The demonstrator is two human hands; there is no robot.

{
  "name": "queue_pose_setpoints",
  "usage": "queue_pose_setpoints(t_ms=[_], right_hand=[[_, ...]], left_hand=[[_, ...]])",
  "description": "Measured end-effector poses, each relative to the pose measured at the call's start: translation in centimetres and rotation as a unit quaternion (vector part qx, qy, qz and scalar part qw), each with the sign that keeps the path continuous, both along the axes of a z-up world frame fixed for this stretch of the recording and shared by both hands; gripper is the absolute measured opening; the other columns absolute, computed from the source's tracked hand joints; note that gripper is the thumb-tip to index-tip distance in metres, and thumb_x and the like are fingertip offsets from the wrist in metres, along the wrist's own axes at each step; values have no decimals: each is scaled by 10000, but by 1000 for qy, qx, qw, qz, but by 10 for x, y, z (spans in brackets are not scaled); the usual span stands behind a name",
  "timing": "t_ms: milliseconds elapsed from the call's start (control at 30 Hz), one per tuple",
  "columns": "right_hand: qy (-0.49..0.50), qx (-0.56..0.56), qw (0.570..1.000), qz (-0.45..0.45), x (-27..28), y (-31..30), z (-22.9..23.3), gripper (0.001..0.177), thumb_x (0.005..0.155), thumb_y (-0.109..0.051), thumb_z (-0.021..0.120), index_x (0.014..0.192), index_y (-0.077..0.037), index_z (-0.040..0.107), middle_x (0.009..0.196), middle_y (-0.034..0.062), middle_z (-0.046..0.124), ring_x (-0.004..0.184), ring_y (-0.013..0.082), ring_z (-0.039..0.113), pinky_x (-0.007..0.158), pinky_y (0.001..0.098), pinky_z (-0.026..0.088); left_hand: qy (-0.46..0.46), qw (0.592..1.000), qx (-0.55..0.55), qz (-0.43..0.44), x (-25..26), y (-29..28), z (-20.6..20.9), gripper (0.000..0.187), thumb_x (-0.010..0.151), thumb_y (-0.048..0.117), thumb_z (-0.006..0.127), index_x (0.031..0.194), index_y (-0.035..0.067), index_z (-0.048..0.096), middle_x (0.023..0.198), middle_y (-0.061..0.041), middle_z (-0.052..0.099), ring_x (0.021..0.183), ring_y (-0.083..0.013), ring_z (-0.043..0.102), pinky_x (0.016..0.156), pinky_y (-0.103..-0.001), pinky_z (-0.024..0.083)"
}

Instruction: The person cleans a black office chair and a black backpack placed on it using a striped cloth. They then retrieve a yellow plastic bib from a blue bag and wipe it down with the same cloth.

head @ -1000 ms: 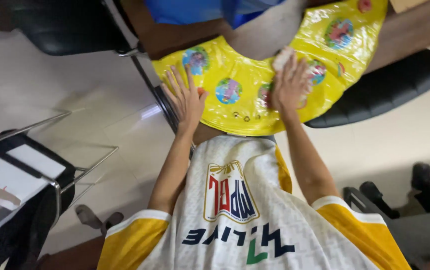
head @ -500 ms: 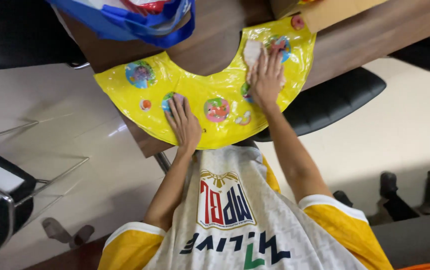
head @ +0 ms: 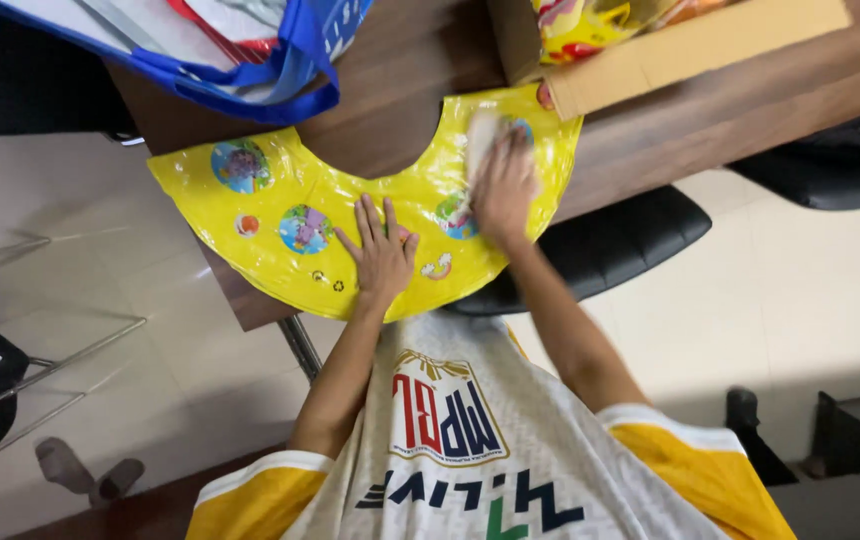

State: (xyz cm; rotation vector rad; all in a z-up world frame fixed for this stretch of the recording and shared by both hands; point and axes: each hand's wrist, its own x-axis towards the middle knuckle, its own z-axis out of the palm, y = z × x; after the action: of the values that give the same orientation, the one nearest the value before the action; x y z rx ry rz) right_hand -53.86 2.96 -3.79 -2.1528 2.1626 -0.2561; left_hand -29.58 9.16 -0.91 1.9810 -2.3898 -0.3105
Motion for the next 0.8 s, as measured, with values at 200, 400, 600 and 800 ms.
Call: queue_pose_setpoints(t_ms=[200, 400, 600, 800], right_hand=[[-96, 27, 966, 237, 39, 59, 16, 600, 1030, -333, 472, 1530, -3, 433, 1637, 255, 305, 1510, 420, 253, 1206, 608, 226], [-44, -17, 999, 6, -54, 4, -1, 598, 1065, -316, 495, 1536, 36, 389, 1643, 300, 276, 1524, 492, 259, 1212, 614, 249], [-72, 81, 988, 111, 71, 78, 19, 699, 981, -327, 505, 1524, 91, 371, 1580, 364, 266, 1492, 549, 249, 1181, 679, 187], [-192, 142, 928, 286, 59, 99, 16, 617, 923, -325, 551, 1418, 33, 466, 1578, 365, 269, 1489, 532, 244, 1180, 622, 169]], left_hand=[[-26, 998, 54, -2, -1, -5, 11, 842, 988, 527, 504, 1618, 25, 258, 1696, -272, 87, 1582, -418, 72, 1113, -814, 0], [8, 999, 31, -2, 0, -5, 8, 822, 1014, 529, 495, 1623, 33, 251, 1690, -276, 81, 1578, -421, 64, 1111, -816, 1], [-2, 1000, 6, 2, 7, 0, -26, 792, 1030, 500, 488, 1647, 73, 234, 1711, -253, 53, 1597, -398, 40, 1116, -807, -22], [-223, 960, -154, -68, 40, 5, -77, 779, 1136, 610, 435, 1725, 179, 163, 1776, -191, -3, 1630, -331, -23, 1136, -693, -108]])
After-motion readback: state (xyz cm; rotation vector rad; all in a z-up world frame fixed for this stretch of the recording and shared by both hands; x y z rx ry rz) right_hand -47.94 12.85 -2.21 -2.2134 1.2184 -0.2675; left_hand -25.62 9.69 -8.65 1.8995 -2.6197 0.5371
